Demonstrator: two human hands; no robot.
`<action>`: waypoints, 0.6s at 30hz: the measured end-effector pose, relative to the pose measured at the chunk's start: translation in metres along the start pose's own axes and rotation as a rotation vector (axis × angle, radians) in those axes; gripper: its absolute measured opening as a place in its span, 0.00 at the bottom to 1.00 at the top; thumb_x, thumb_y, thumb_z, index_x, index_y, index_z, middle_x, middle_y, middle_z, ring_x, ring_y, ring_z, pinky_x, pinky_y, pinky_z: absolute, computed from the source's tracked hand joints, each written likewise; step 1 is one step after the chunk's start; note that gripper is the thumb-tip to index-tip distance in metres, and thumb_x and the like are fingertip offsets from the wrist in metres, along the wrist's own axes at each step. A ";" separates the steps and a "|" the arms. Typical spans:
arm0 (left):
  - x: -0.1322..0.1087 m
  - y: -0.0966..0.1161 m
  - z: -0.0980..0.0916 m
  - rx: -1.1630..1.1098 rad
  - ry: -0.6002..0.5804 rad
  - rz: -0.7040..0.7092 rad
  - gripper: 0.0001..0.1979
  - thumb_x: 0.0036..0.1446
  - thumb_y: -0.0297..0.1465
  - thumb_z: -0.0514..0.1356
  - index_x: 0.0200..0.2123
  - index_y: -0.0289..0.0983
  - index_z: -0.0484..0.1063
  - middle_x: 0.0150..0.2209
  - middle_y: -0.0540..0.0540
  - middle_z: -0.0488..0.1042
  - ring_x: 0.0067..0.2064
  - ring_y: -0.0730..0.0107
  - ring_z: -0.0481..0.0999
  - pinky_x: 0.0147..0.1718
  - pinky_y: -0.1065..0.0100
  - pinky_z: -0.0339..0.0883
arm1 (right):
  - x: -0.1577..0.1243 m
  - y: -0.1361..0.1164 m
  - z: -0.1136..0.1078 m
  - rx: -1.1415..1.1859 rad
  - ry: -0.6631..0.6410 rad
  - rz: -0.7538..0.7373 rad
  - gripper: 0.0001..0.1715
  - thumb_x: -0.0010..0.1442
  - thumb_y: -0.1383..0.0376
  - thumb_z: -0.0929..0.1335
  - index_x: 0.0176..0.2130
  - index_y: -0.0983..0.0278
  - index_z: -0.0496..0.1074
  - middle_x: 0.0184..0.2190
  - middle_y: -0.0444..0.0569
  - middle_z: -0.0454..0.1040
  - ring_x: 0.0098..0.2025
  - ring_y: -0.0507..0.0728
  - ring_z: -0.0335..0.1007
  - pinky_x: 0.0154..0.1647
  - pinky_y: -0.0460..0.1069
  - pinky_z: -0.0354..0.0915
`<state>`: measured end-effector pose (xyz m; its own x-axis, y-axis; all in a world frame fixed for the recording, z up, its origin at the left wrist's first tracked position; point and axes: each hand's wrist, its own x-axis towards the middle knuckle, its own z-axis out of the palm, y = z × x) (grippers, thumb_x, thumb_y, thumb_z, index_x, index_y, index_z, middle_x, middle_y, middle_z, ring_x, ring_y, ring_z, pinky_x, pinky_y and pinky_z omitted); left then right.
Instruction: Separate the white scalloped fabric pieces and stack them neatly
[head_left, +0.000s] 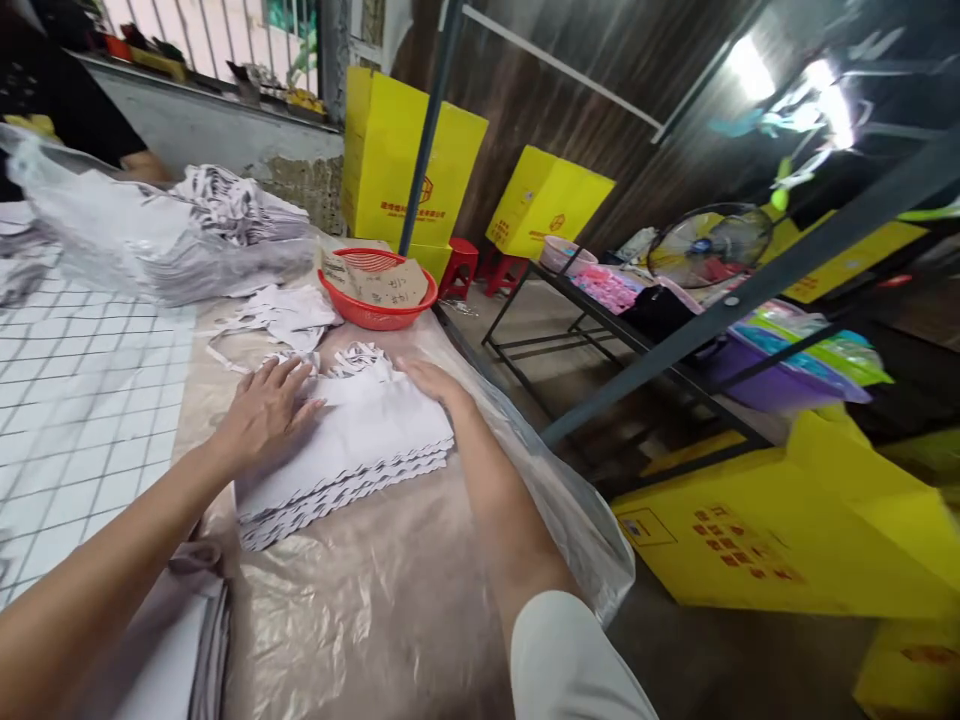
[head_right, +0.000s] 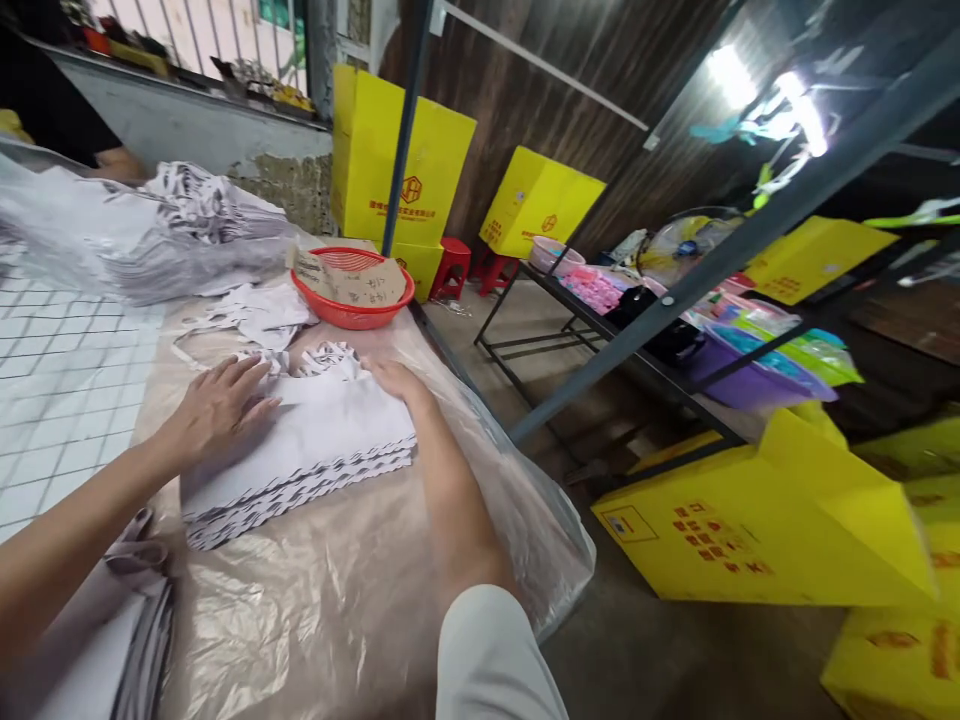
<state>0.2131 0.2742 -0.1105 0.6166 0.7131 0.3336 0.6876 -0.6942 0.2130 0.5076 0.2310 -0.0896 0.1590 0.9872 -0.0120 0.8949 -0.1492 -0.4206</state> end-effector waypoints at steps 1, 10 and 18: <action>0.003 0.005 0.004 0.000 -0.013 0.007 0.29 0.64 0.44 0.48 0.62 0.35 0.64 0.64 0.33 0.63 0.66 0.39 0.57 0.60 0.37 0.52 | 0.001 -0.001 0.001 -0.005 -0.023 0.005 0.29 0.70 0.48 0.57 0.50 0.60 0.77 0.54 0.49 0.75 0.57 0.59 0.69 0.59 0.53 0.60; -0.005 0.025 0.018 0.081 -0.090 -0.004 0.30 0.65 0.45 0.46 0.64 0.35 0.63 0.67 0.35 0.60 0.68 0.39 0.54 0.62 0.39 0.48 | -0.033 -0.030 0.016 -0.201 0.146 -0.014 0.26 0.71 0.53 0.55 0.59 0.59 0.68 0.62 0.56 0.66 0.65 0.65 0.54 0.63 0.65 0.49; -0.005 0.025 0.021 0.069 -0.039 0.037 0.28 0.64 0.43 0.46 0.61 0.36 0.66 0.65 0.33 0.62 0.66 0.40 0.57 0.60 0.37 0.52 | -0.045 -0.063 0.037 -0.172 0.057 -0.109 0.28 0.72 0.54 0.53 0.67 0.55 0.55 0.69 0.48 0.56 0.70 0.59 0.46 0.69 0.64 0.44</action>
<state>0.2349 0.2554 -0.1259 0.6554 0.6913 0.3042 0.6880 -0.7126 0.1373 0.4288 0.1981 -0.0957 0.0760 0.9940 0.0790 0.9653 -0.0535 -0.2556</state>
